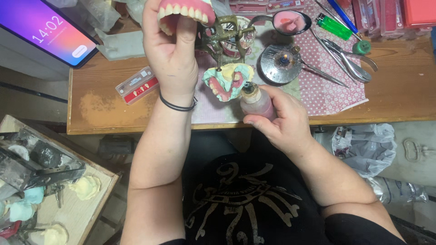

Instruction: The person assembles a dental model by placing small tooth-like pieces into a mounted lower jaw mold. They use pliers and a metal probe to adjust and position the pieces, repeatedly picking up and placing components while working at a cluttered workbench.

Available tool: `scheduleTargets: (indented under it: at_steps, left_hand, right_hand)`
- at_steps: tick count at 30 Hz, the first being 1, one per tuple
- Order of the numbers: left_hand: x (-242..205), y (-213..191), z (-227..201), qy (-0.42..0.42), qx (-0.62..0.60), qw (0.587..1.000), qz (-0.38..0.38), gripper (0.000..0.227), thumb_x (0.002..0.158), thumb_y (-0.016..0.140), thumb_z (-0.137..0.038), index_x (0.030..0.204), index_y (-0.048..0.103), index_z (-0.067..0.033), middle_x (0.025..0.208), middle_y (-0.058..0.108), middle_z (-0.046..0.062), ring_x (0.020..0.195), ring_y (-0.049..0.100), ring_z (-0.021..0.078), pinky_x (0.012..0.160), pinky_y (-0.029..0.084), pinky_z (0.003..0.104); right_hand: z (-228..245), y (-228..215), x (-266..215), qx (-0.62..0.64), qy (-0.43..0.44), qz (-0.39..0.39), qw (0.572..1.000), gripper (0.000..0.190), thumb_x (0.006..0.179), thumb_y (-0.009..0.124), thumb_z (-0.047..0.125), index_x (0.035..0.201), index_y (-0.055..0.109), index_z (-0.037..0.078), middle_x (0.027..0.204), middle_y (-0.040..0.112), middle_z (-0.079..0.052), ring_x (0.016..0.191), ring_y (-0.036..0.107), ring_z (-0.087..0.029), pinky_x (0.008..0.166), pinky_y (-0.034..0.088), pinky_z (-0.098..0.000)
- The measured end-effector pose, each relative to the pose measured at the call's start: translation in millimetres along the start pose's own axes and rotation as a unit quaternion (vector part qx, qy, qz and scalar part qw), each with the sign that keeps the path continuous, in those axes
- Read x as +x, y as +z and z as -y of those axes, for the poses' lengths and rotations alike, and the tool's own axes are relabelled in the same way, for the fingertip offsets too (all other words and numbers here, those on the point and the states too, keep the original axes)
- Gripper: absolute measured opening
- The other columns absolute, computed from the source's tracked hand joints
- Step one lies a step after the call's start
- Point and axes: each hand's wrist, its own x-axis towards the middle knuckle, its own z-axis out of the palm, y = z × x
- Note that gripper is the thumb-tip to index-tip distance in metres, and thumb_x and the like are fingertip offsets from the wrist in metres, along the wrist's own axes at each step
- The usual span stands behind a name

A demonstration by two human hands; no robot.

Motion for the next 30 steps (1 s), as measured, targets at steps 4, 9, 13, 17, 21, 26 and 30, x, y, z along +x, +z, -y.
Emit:
scheduleTargets:
  at_steps: [4, 9, 13, 17, 21, 26, 30]
  left_hand:
    - [-1.3, -2.5, 5.7, 0.002, -0.009, 1.000, 0.001, 0.026, 0.107, 0.070, -0.033, 0.122, 0.059, -0.0138, 0.110, 0.063, 0.000, 0.103, 0.058, 0.0108, 0.099, 0.046, 0.028]
    - [-3.9, -4.9, 9.6, -0.014, 0.012, 1.000, 0.003, 0.029, 0.107, 0.070, -0.033, 0.127, 0.060, -0.0150, 0.114, 0.065, -0.001, 0.107, 0.059, 0.0112, 0.103, 0.047, 0.028]
    - [-7.6, -15.4, 28.5, -0.012, 0.020, 0.999, 0.031, 0.030, 0.109, 0.070, -0.018, 0.136, 0.058, -0.0133, 0.124, 0.069, 0.006, 0.115, 0.066, 0.0192, 0.107, 0.053, 0.033]
    - [-3.1, -11.2, 14.3, -0.023, 0.075, 0.989, 0.123, 0.028, 0.111, 0.066, -0.018, 0.135, 0.057, -0.0074, 0.130, 0.067, 0.012, 0.120, 0.065, 0.0229, 0.110, 0.051, 0.035]
    - [-2.6, -11.3, 10.9, -0.051, 0.138, 0.971, 0.190, 0.031, 0.110, 0.065, -0.027, 0.129, 0.058, -0.0033, 0.120, 0.067, 0.011, 0.111, 0.064, 0.0212, 0.103, 0.051, 0.035]
    - [-6.5, -9.1, 11.7, -0.074, 0.179, 0.953, 0.235, 0.030, 0.110, 0.064, -0.026, 0.131, 0.059, -0.0047, 0.124, 0.065, 0.008, 0.114, 0.062, 0.0193, 0.106, 0.047, 0.034]
    - [-8.1, -10.3, 13.5, -0.084, 0.169, 0.953, 0.236, 0.033, 0.110, 0.063, -0.031, 0.132, 0.059, -0.0065, 0.121, 0.065, 0.006, 0.112, 0.060, 0.0167, 0.106, 0.046, 0.032]
  right_hand:
    - [3.1, -1.7, 2.0, -0.002, -0.014, -0.005, 1.000, 0.061, 0.091, 0.075, 0.048, 0.131, 0.062, 0.003, 0.125, 0.073, -0.013, 0.109, 0.071, -0.031, 0.094, 0.051, -0.0399]
    - [-1.2, -3.6, -5.1, 0.028, 0.009, 0.000, 1.000, 0.064, 0.090, 0.073, 0.050, 0.132, 0.060, 0.004, 0.129, 0.070, -0.011, 0.114, 0.069, -0.029, 0.097, 0.051, -0.0389]
    - [-23.0, -20.9, -18.2, 0.076, 0.045, -0.036, 0.995, 0.068, 0.087, 0.076, 0.048, 0.135, 0.058, 0.003, 0.131, 0.068, -0.012, 0.120, 0.066, -0.026, 0.106, 0.049, -0.0369]
    - [-60.1, -66.3, -31.8, 0.124, 0.093, -0.169, 0.973, 0.065, 0.090, 0.078, 0.037, 0.136, 0.051, 0.001, 0.129, 0.060, -0.013, 0.117, 0.059, -0.024, 0.105, 0.047, -0.0364]
    - [-109.2, -125.7, -47.7, 0.041, 0.151, -0.289, 0.944, 0.038, 0.096, 0.075, 0.003, 0.128, 0.054, 0.005, 0.116, 0.061, -0.008, 0.102, 0.058, -0.019, 0.093, 0.048, -0.0324]
    - [-189.4, -165.6, -84.9, 0.000, 0.137, -0.304, 0.943, 0.035, 0.107, 0.075, 0.007, 0.136, 0.056, -0.001, 0.123, 0.061, -0.011, 0.110, 0.055, -0.019, 0.100, 0.046, -0.0321]
    - [-206.3, -169.1, -92.7, 0.071, 0.159, -0.302, 0.937, 0.033, 0.110, 0.072, 0.011, 0.136, 0.054, 0.002, 0.122, 0.059, -0.007, 0.111, 0.055, -0.014, 0.102, 0.046, -0.0269]
